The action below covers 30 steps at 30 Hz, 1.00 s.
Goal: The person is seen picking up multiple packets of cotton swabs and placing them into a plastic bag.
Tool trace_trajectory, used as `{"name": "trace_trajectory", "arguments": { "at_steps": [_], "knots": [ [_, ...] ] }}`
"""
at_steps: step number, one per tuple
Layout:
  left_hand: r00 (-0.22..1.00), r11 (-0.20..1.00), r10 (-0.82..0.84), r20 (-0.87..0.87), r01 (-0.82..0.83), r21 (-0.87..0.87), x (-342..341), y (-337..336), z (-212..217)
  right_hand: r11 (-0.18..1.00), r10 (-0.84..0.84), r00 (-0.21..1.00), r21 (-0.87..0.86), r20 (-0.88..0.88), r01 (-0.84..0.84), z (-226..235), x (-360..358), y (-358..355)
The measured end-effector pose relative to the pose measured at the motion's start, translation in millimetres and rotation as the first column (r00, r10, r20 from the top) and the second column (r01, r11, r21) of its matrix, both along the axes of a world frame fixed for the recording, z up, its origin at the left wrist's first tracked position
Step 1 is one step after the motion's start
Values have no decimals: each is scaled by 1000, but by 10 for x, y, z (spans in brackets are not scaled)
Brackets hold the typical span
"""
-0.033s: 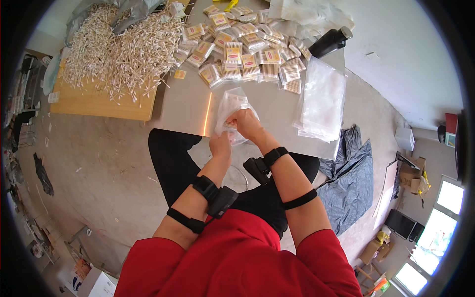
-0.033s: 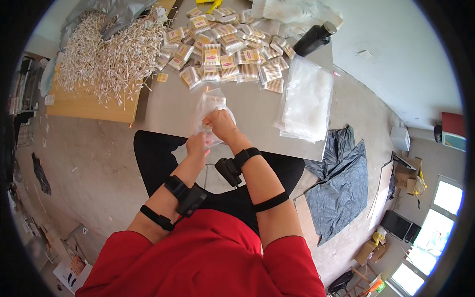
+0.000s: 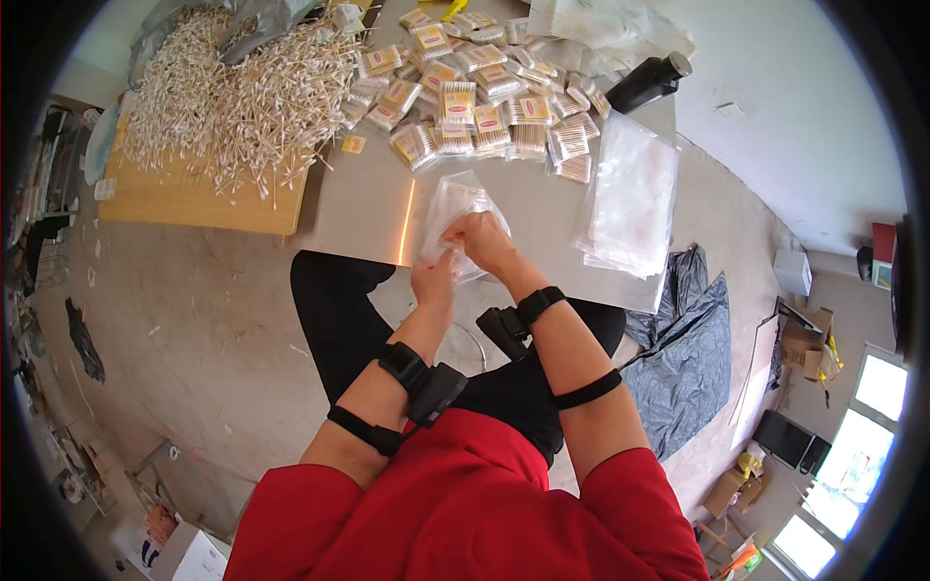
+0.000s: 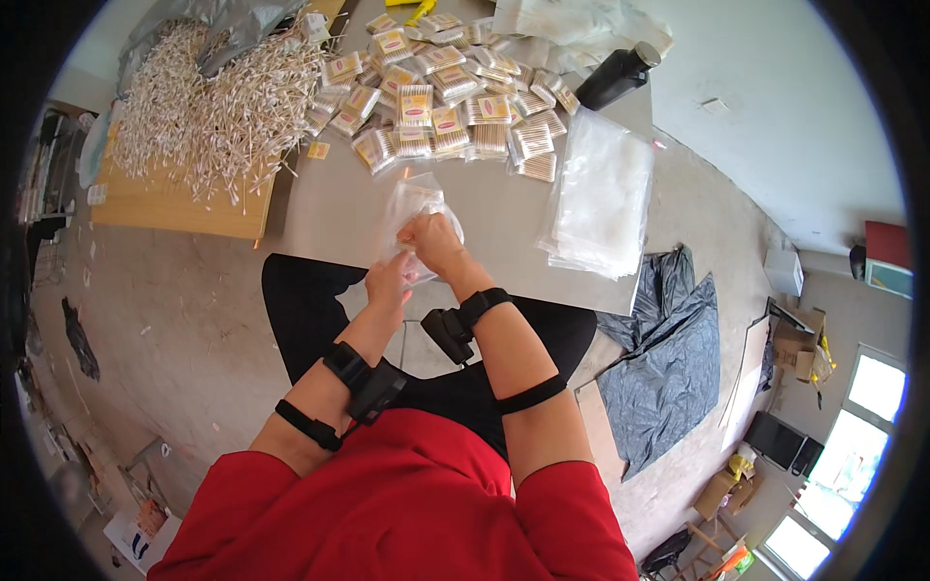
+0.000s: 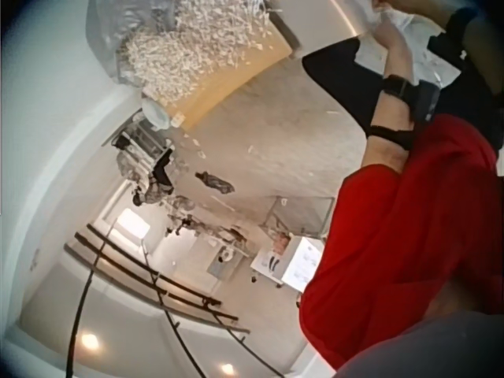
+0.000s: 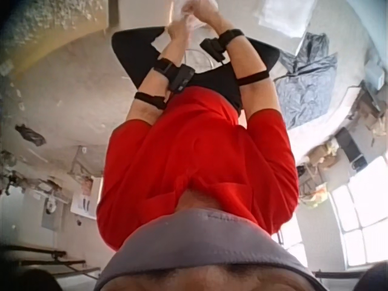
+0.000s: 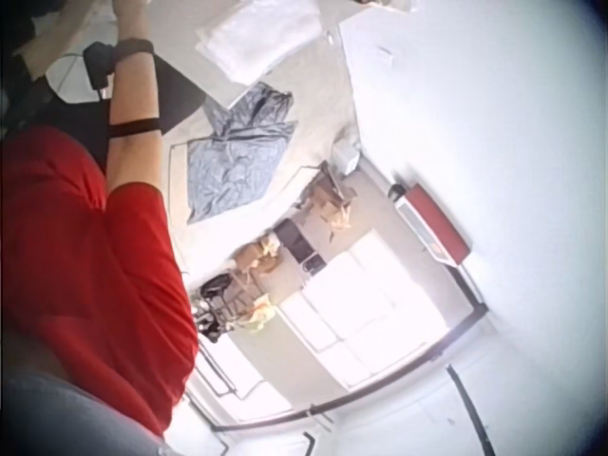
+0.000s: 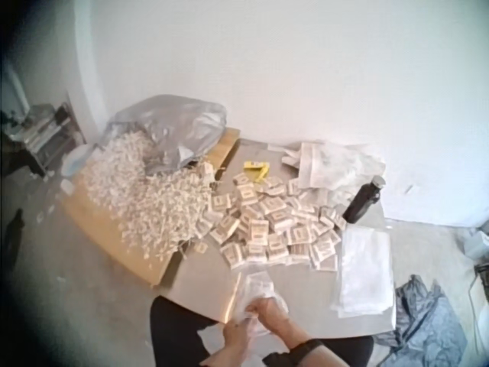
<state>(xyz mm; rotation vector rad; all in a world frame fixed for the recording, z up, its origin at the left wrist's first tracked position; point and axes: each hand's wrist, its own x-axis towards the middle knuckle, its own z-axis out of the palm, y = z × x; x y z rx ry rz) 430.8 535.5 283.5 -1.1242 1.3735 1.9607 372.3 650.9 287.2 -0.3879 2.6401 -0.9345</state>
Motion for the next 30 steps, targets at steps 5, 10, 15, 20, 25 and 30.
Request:
{"name": "trace_trajectory", "arguments": {
  "at_steps": [5,10,15,20,25,30],
  "knots": [
    [995,994,-90,-33,88,-65,9,31,-78,999,39,999,-7,31,-39,38,-40,27],
    [999,999,35,39,-36,11,-5,105,-128,999,-7,1000,-34,20,7,-61,-52,42],
    [992,989,75,97,-87,120,-5,137,-186,999,-44,998,-26,53,45,-55,-52,89],
    [994,988,-32,101,47,-150,-22,232,-285,998,-46,996,-28,82,48,-66,-63,67],
    [998,1000,2,69,-2,-4,43,176,-50,999,-42,997,-11,64,43,-88,-57,107],
    [982,988,-146,118,150,-33,72,167,-89,999,-34,997,-8,76,35,52,-28,111]
  ]
}}
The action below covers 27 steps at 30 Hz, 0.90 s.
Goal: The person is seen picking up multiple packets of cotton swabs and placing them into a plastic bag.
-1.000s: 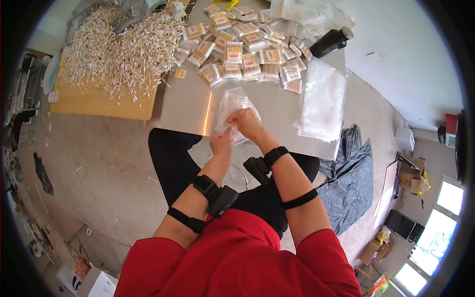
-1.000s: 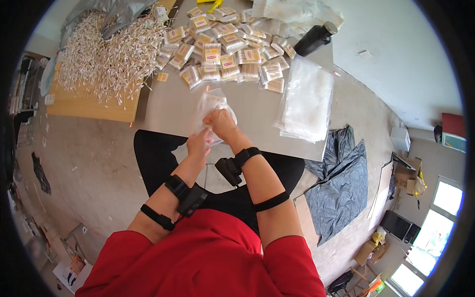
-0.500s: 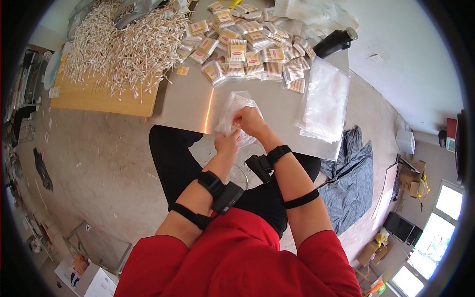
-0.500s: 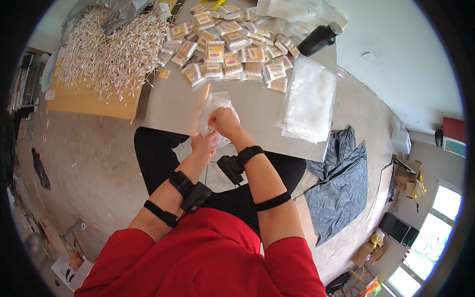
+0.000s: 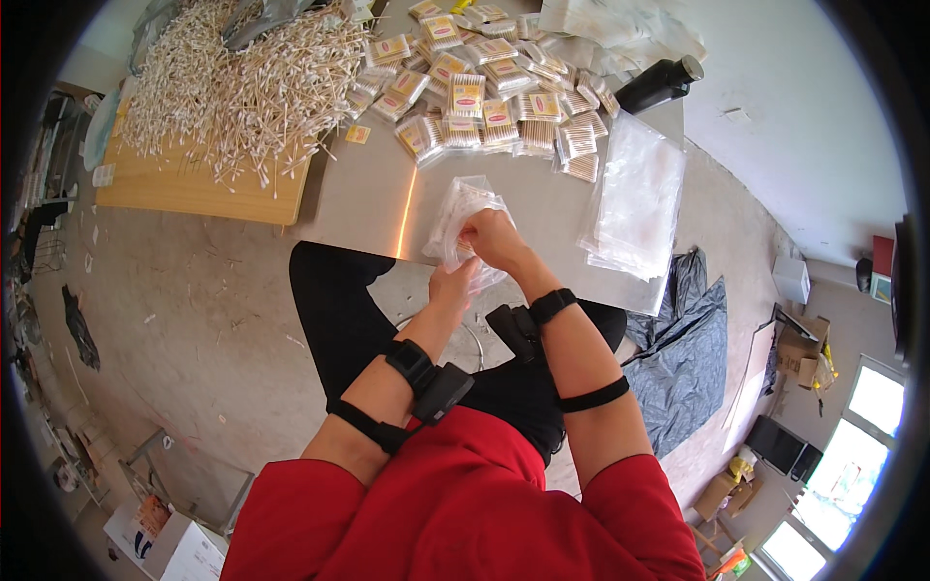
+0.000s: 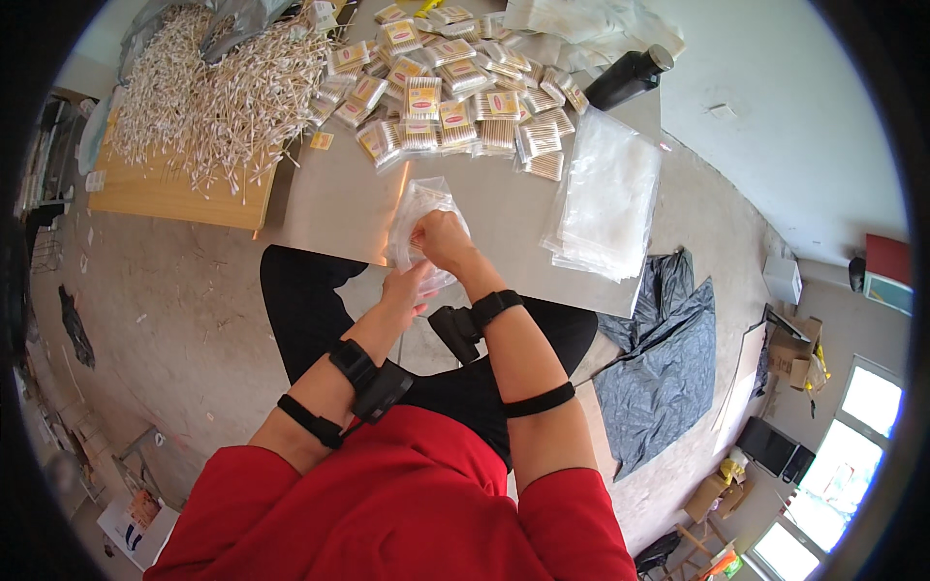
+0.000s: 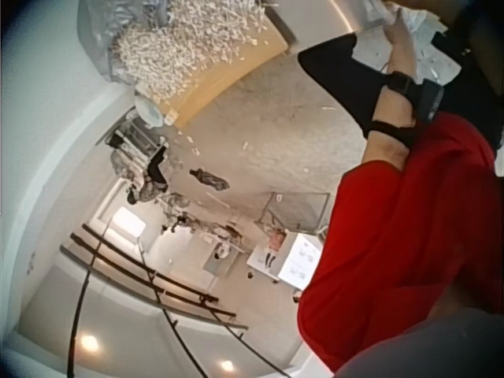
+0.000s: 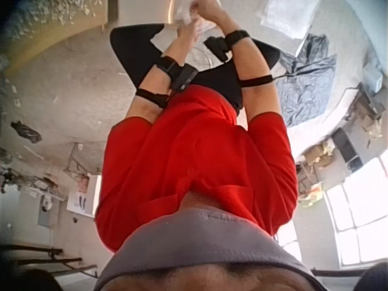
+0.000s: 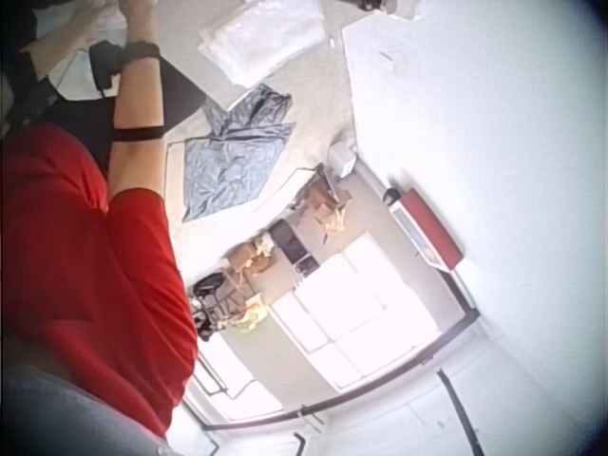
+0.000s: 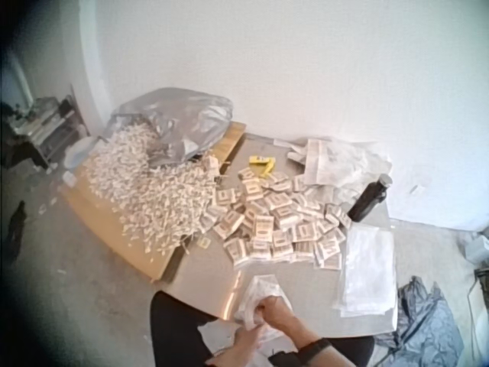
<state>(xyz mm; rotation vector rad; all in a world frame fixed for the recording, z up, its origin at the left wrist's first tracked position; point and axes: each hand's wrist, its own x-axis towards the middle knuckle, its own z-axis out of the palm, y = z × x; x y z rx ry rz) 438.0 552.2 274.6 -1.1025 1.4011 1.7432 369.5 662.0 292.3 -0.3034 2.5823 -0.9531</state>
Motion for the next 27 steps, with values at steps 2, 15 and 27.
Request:
{"name": "trace_trajectory", "arguments": {
  "at_steps": [2,15,27],
  "knots": [
    [999,993,-38,24,41,-107,12,-59,-59,999,-3,999,-47,-49,1,156,32,71],
    [721,895,-442,-534,309,-323,-360,-517,642,931,-196,922,-359,-335,68,638,476,-30],
    [-98,664,-733,-673,115,-739,-137,-334,1367,26,-900,232,-487,368,873,364,1295,-16]
  ]
}}
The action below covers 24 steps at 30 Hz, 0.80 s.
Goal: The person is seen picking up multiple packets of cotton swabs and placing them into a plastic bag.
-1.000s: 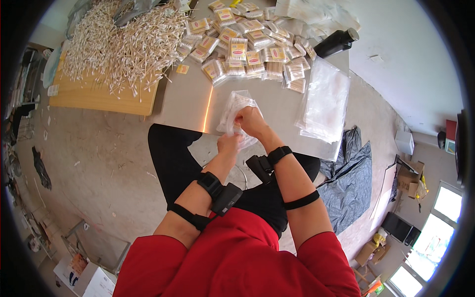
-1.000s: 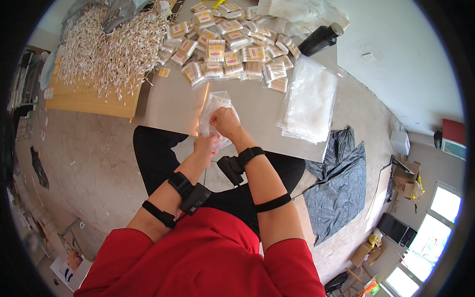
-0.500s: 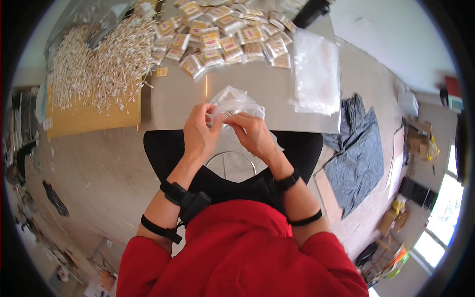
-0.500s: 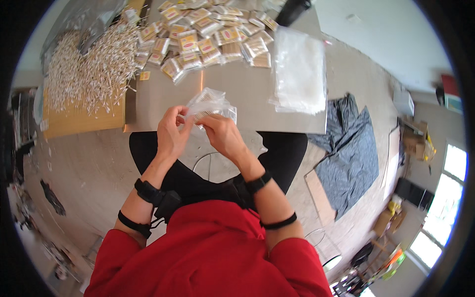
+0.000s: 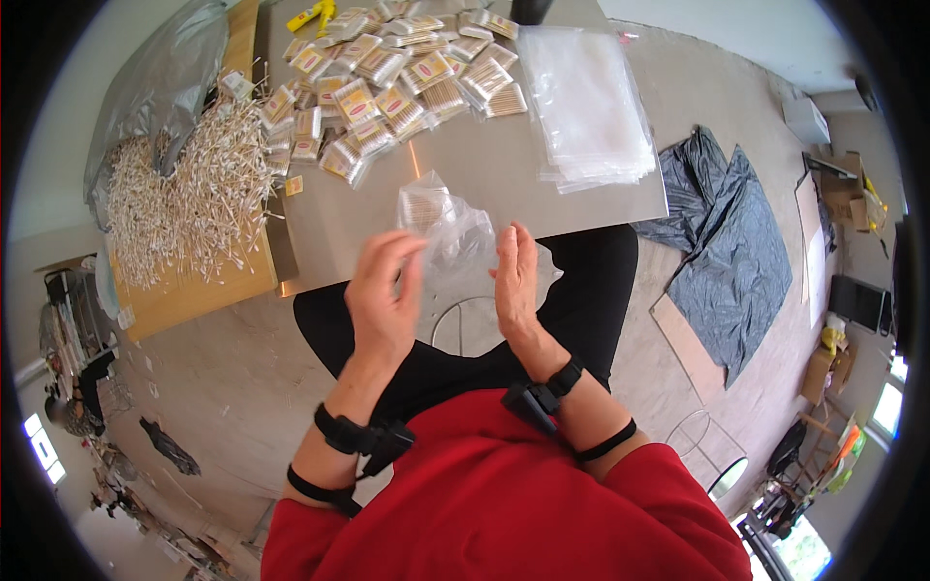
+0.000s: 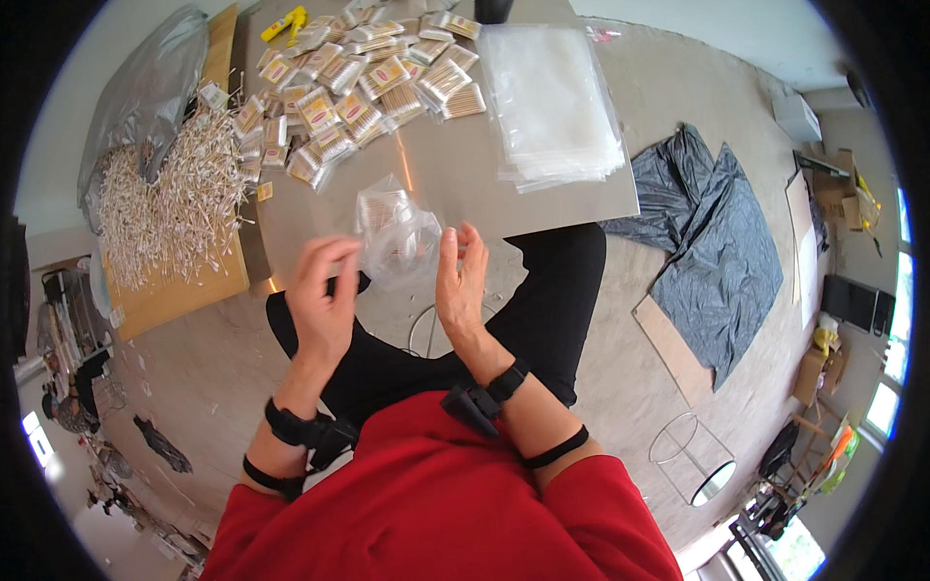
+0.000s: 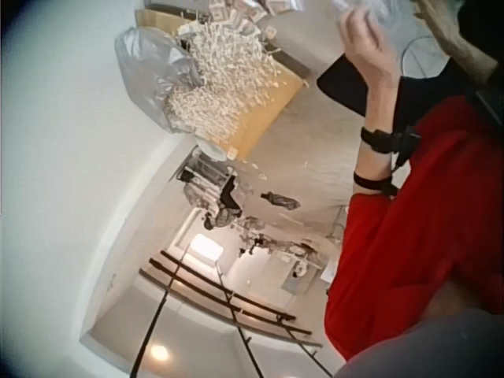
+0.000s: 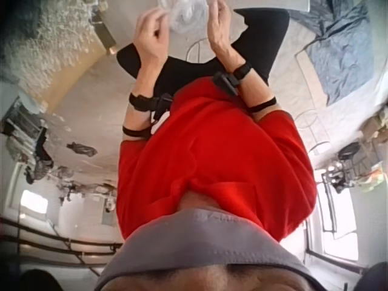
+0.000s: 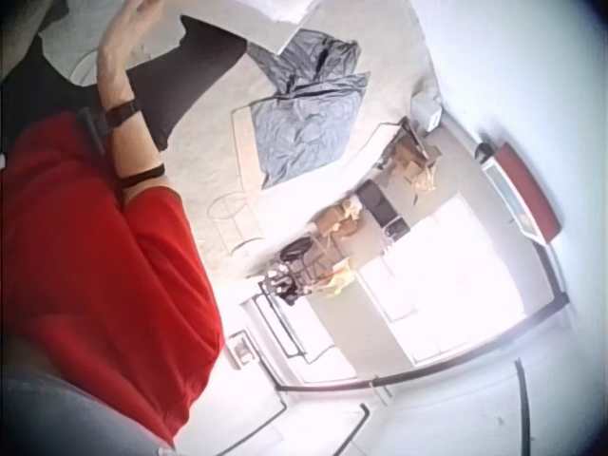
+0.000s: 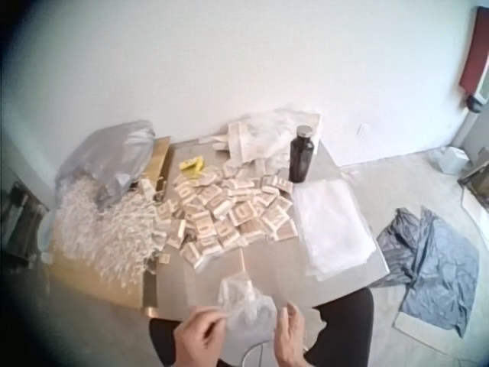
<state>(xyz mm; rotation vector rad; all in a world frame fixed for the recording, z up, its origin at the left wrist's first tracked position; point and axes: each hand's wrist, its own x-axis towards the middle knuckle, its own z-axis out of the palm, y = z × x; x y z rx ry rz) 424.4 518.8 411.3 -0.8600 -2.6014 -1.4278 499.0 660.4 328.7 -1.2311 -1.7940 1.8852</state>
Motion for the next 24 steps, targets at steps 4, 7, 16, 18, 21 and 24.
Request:
{"name": "trace_trajectory", "arguments": {
  "at_steps": [4,7,16,18,21,24],
  "knots": [
    [878,805,-443,182,479,-351,-246,408,-249,961,-86,959,-232,271,151,-143,-41,-191],
    [821,289,-474,318,486,-825,-258,688,-481,896,2,963,-427,268,117,-586,40,-192],
    [966,702,-242,92,240,-670,-448,256,-941,992,-98,963,56,-253,116,-359,-337,-337],
    [967,699,-242,79,230,-677,-403,291,-905,957,87,989,284,-123,-49,-186,-233,-471],
    [794,958,87,602,100,-270,-391,282,-944,970,115,990,224,-79,-95,-9,-57,-582],
    [907,897,72,414,122,-424,-438,153,-1204,999,-27,996,42,-84,31,13,59,-707]
  ]
}}
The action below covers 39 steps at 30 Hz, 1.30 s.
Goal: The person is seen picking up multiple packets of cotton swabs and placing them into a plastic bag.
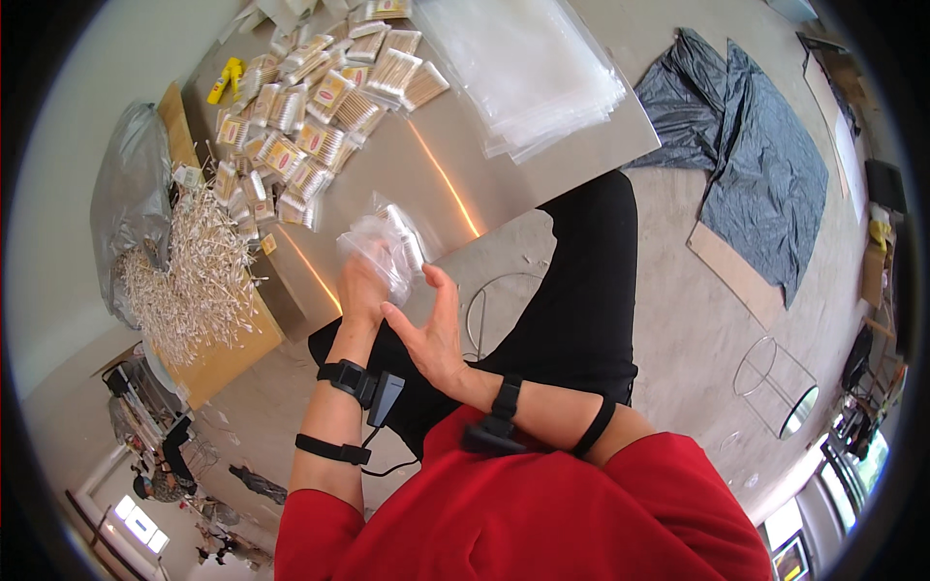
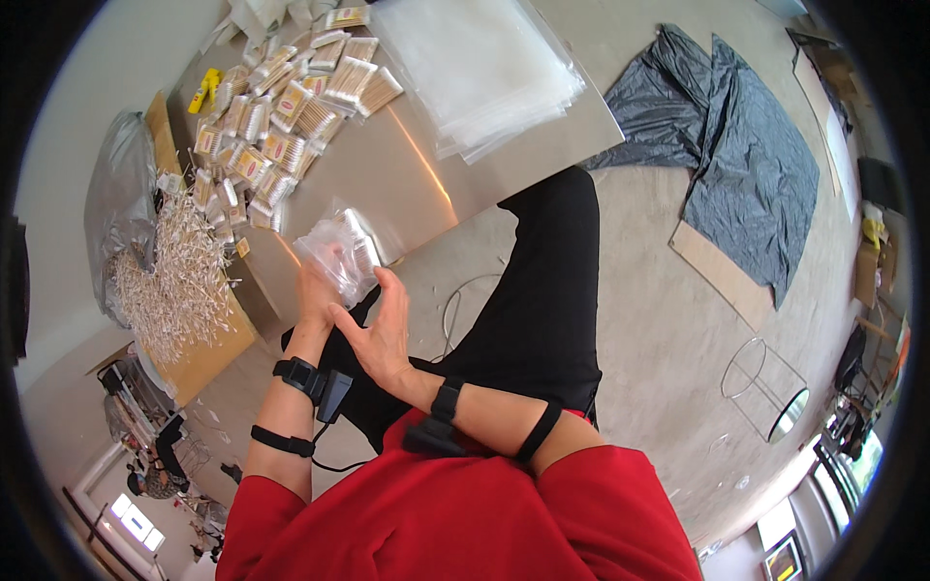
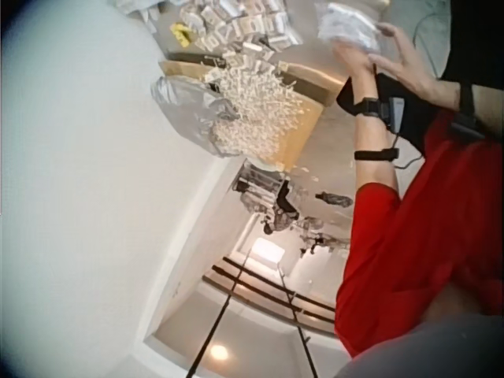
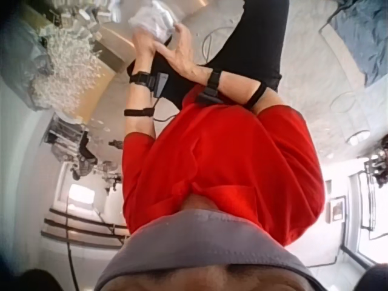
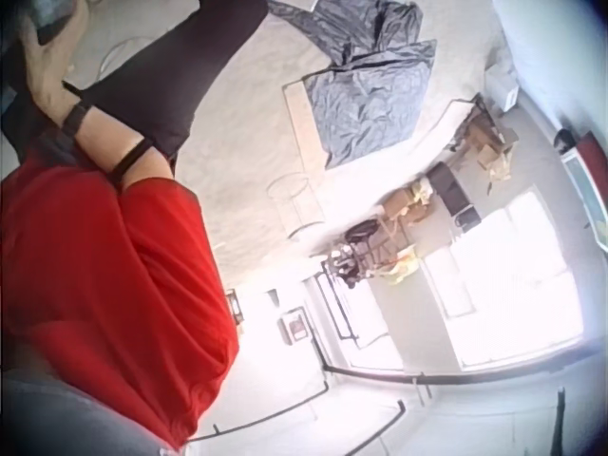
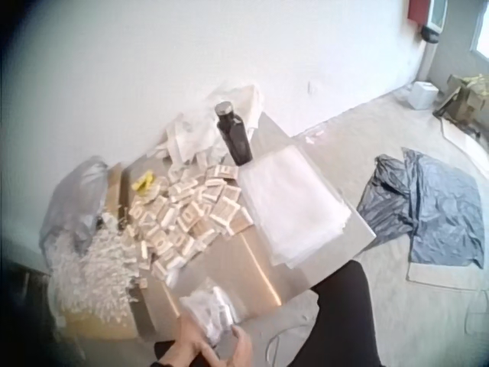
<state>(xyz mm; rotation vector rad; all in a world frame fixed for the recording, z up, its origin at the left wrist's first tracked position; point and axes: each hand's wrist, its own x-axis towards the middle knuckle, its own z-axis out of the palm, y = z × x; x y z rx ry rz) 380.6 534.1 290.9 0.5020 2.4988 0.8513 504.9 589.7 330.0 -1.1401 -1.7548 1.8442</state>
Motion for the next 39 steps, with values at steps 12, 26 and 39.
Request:
{"name": "trace_trajectory", "arguments": {
  "at_steps": [12,26,39],
  "knots": [
    [979,973,-202,39,205,-109,-129,-70,31,982,42,999,-185,17,-38,-355,-180,49],
    [878,862,-453,-155,386,-329,-23,75,119,993,119,945,-36,306,-114,-678,-374,476],
    [888,927,-373,-270,349,-135,-102,-26,43,946,31,989,-324,147,18,-625,-216,243]
  ]
}}
